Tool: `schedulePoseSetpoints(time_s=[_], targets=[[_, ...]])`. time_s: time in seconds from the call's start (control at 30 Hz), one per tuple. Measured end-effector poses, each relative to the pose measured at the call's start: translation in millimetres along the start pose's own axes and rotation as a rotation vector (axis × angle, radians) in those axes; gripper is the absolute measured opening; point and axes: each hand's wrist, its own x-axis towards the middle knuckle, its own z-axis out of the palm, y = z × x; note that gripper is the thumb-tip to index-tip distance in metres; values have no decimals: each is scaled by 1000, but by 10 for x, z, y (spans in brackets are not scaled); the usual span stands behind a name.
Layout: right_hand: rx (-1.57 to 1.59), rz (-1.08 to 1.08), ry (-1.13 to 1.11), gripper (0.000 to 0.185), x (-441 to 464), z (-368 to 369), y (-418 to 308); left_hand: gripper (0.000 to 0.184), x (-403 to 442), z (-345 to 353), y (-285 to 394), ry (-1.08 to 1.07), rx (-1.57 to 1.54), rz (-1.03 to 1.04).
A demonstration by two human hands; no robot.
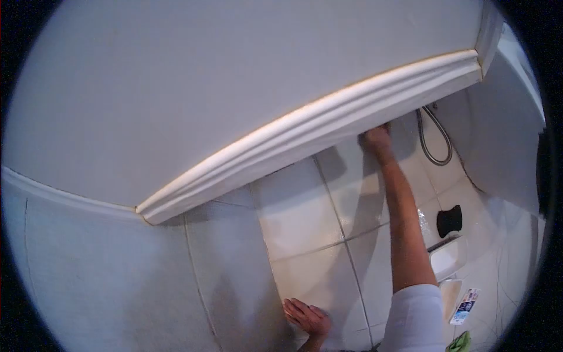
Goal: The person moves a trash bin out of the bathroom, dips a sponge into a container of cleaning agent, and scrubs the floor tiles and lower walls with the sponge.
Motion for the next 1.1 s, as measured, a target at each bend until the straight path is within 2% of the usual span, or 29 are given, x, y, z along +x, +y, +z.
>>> schedulePoseSetpoints(time_s=[0.07, 0.13, 0.2, 0.27, 0.3, 0.37, 0.43, 0.47, 0.53, 0.57, 0.6, 0.67, 0.73, 0.8, 0.87, 0.9, 1.0, 1.07, 1.1], targets=[[-108, 72, -18, 51, -57, 16, 209, 60, -31, 17, -51, 19, -34, 14], [-130, 376, -29, 58, -26, 76, 186, 60, -28, 49, -67, 25, 48, 24], [-21, 446, 97, 57, 70, 294, -167, 61, -33, 26, -45, 9, 54, 14], [79, 177, -90, 54, 174, 302, -618, 63, -2, -4, -74, -2, 81, 18], [222, 3, 303, 48, 168, 742, -861, 62, 9, 3, -81, 13, 43, 23], [376, -172, 319, 45, 15, 605, -1445, 62, 12, 15, -70, 29, 6, 29], [468, -236, 340, 44, 6, 566, -1537, 62, 27, 4, -87, 11, 0, 4], [431, -264, 156, 43, 44, 443, -1467, 62, 17, 0, -106, 15, 10, 5], [393, -146, 11, 42, 347, 477, -1328, 62, -7, 36, -116, 1, -31, 17], [394, 5, 50, 41, 587, 574, -1178, 62, -22, 83, -125, 18, -33, 19], [404, 1, 62, 41, 686, 572, -948, 62, -56, 124, -164, 17, -8, 18], [161, 233, 65, 43, 766, 491, -305, 62, -8, 77, -174, 24, 23, 16], [77, 394, -14, 44, 617, 46, 217, 62, 0, -10, -127, -12, -13, 34], [-82, 419, 87, 43, 374, -120, 663, 62, 7, -21, -95, -10, -6, 42], [-455, 297, 384, 37, 108, -143, 819, 62, 0, 1, -118, -17, 14, 48], [-414, 275, 176, 36, -33, -172, 934, 61, 5, 50, -140, -19, 78, 49], [-393, 228, 237, 39, -675, -339, 940, 60, -60, 60, -147, -47, 174, 29], [-463, 183, 53, 34, -1032, -566, 763, 58, -48, 14, -74, -53, 228, -6], [-476, 192, 44, 34, -1125, -594, 736, 58, -31, 9, -69, -67, 226, 5]])
